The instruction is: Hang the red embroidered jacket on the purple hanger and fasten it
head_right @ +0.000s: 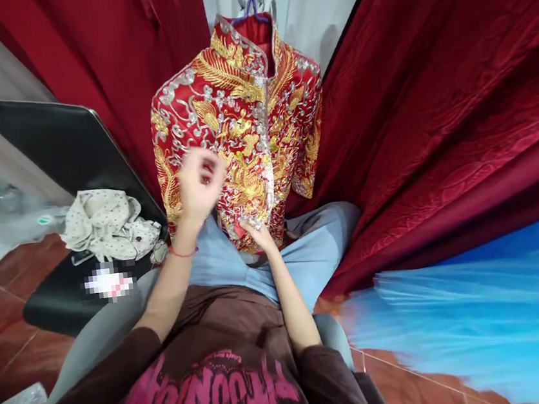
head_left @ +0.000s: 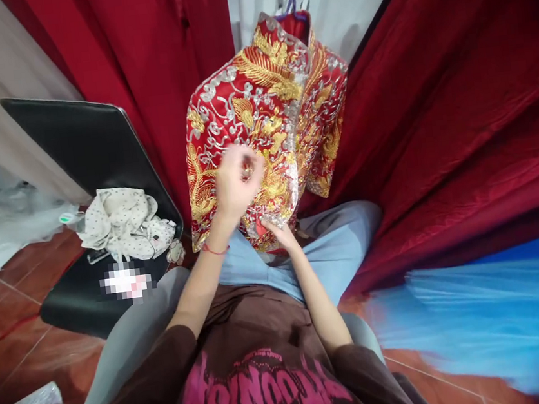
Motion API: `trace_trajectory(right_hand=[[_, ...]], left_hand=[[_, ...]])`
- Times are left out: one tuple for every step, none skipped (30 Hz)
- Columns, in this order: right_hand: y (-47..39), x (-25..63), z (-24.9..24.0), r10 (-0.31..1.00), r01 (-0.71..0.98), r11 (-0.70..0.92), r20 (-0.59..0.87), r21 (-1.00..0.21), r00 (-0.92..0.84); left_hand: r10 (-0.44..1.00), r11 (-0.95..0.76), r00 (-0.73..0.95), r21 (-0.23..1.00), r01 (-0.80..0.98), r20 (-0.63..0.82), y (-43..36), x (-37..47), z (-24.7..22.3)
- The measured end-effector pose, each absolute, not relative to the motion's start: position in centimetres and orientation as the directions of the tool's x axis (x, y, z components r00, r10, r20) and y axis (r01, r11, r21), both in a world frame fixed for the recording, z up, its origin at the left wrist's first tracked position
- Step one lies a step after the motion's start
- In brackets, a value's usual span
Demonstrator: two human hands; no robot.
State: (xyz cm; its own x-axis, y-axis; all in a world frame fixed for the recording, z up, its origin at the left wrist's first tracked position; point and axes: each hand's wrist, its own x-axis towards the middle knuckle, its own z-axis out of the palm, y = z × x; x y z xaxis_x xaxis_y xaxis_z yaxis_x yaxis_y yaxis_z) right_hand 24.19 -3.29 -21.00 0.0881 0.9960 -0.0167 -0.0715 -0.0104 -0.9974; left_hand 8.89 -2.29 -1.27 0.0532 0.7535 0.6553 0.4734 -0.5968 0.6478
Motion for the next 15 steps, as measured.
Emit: trace_trajectory(right_hand=[[-3.1,24.2,-21.4,0.988,-0.127,-0.030,-0.048,-0.992,0.144],[-2.9,24.1,-21.9,0.978,-0.179,-0.052,-0.087,-0.982,0.192],[-2.7,23.9,-22.2,0.967,-0.219,-0.072,-0.122,-0.973,0.222],[-2.6,23.6,-22.5,0.961,-0.244,-0.087,-0.146,-0.966,0.235],[-2.5,23.4,-22.6,0.960,-0.251,-0.097,-0.157,-0.963,0.230],[-2.5,23.1,-22.7,0.963,-0.247,-0.101,-0.157,-0.964,0.218],[-2.5,23.0,-22.5,0.967,-0.241,-0.103,-0.154,-0.965,0.201],[-2.5,22.9,-22.3,0.972,-0.231,-0.103,-0.147,-0.968,0.184],[-2.6,23.0,-21.8,0.976,-0.218,-0.098,-0.137,-0.971,0.171],[-2.8,23.2,-21.2,0.979,-0.205,-0.089,-0.124,-0.975,0.164],[-3.0,23.5,-20.3,0.980,-0.195,-0.076,-0.110,-0.978,0.166],[-3.2,23.8,-19.3,0.981,-0.186,-0.054,-0.087,-0.981,0.176],[-3.4,24.2,-18.2,0.981,-0.168,-0.017,-0.049,-0.986,0.189],[-3.6,24.6,-16.9,0.980,-0.138,0.035,0.007,-0.990,0.201],[-3.9,25.0,-15.8,0.974,-0.098,0.100,0.077,-0.990,0.214]], left_hand=[[0.697,-0.559,-0.109,0.633,0.535,0.709,-1.4,7.1,-0.3],[0.648,-0.510,-0.213,0.624,0.592,0.731,-0.4,5.3,0.5],[0.624,-0.470,-0.251,0.612,0.636,0.740,0.6,3.6,0.9],[0.627,-0.451,-0.243,0.599,0.661,0.740,1.7,2.0,1.2],[0.661,-0.454,-0.189,0.587,0.670,0.726,2.7,0.6,1.3],[0.699,-0.464,-0.120,0.575,0.674,0.705,3.6,-0.5,1.3],[0.719,-0.471,-0.070,0.560,0.681,0.691,4.5,-1.4,1.2],[0.730,-0.473,-0.038,0.544,0.694,0.683,5.3,-2.0,1.1],[0.727,-0.463,-0.035,0.526,0.714,0.686,5.9,-2.4,1.2],[0.712,-0.442,-0.055,0.507,0.740,0.700,6.5,-2.6,1.5],[0.692,-0.418,-0.078,0.486,0.768,0.717,7.0,-2.8,1.9],[0.670,-0.395,-0.102,0.468,0.790,0.736,7.3,-2.8,2.6],[0.649,-0.378,-0.121,0.457,0.805,0.751,7.6,-2.7,3.6],[0.635,-0.366,-0.139,0.455,0.812,0.760,7.8,-2.6,4.7],[0.629,-0.359,-0.156,0.462,0.811,0.762,7.9,-2.4,5.9]])
